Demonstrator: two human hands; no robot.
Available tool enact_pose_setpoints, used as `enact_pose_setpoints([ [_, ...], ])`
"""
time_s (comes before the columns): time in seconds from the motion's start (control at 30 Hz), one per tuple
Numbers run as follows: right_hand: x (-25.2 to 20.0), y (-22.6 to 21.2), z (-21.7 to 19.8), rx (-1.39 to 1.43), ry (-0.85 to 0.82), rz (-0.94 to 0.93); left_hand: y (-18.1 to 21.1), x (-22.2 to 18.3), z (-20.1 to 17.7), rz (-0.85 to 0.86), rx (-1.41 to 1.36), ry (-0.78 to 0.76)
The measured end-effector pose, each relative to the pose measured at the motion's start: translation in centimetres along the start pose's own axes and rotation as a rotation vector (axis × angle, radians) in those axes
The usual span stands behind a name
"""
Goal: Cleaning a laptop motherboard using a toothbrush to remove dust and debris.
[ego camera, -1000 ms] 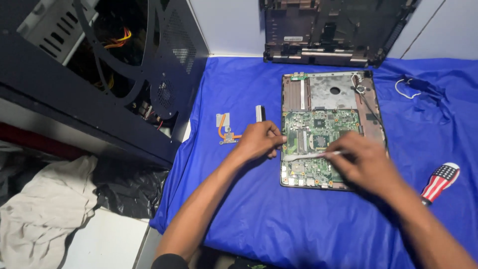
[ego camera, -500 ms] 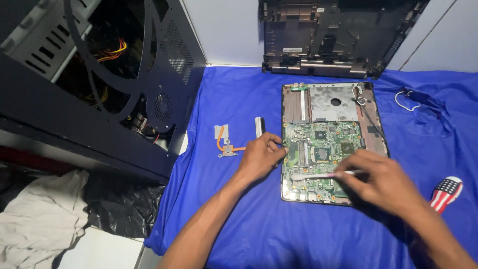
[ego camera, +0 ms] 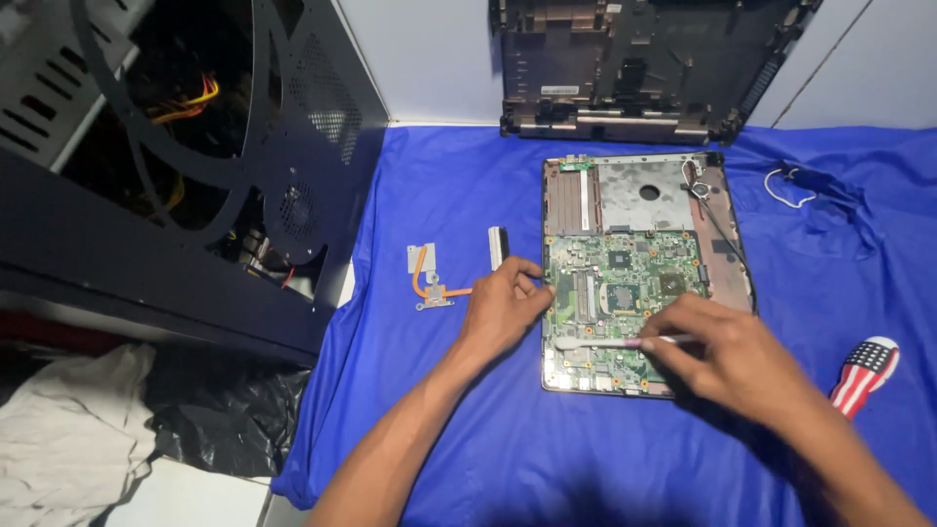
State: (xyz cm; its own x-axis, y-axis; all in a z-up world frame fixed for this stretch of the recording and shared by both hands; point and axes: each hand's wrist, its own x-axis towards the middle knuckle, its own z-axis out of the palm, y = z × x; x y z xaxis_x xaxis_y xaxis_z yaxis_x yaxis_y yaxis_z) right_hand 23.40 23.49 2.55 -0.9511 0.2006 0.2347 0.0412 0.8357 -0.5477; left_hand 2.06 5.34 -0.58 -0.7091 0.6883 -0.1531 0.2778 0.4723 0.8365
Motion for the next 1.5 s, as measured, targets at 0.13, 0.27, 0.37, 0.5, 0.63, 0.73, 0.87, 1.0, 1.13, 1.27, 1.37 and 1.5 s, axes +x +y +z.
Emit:
enact_pose_setpoints([
  [0.13, -0.9, 2.2, -2.3, -0.023, -0.017, 0.088, 0.2, -0.2, -0.1, 0.008, -0.023, -0.002],
  [0.27, -0.7, 1.6, -2.3, 0.033, -0.039, 0.071, 0.2, -0.3, 0.1, 0.025, -0.054, 0.035],
  [0.37, -1.0, 1.9, -3.3, 0.031, -0.056, 0.121, 0.0, -0.2, 0.0, 0.044, -0.057, 0.050],
  [0.5, -0.3, 0.1, -2.3, 0.098, -0.070, 0.015, 0.7, -0.5, 0.0, 0.050, -0.060, 0.038],
  [0.63, -0.5, 0.6, -2.2, 0.087, -0.155, 0.019, 0.2, -0.4, -0.2, 0.060, -0.065, 0.042],
  [0.73, -0.7, 0.7, -2.8, 0.002, -0.064, 0.145, 0.1, -0.4, 0.1, 0.060, -0.067, 0.054],
  [0.87, 0.1, -0.7, -2.5, 0.077, -0.102, -0.032, 0.4, -0.4, -0.2, 0.066, -0.065, 0.045],
  [1.0, -0.9, 0.0, -3.5, -0.017, -0.059, 0.030, -0.2, -0.5, 0.2, 0.090, -0.047, 0.060],
  [1.13, -0.9, -2.5, -2.5, -0.105, -0.092, -0.111, 0.1, -0.5, 0.0, 0.115, -0.041, 0.063],
  [1.27, -2.7, -2.8, -3.5, -0.187, 0.023, -0.099, -0.5, -0.4, 0.2, 0.133, -0.045, 0.076],
  [1.37, -4.1, -3.2, -2.3, -0.156, 0.079, -0.097, -0.4, -0.6, 0.7, 0.163, -0.033, 0.079],
  [1.5, -6.6, -0.8, -2.9, -0.038, 0.110, 0.096, -0.7, -0.4, 0.1, 0.203, 0.037, 0.063],
])
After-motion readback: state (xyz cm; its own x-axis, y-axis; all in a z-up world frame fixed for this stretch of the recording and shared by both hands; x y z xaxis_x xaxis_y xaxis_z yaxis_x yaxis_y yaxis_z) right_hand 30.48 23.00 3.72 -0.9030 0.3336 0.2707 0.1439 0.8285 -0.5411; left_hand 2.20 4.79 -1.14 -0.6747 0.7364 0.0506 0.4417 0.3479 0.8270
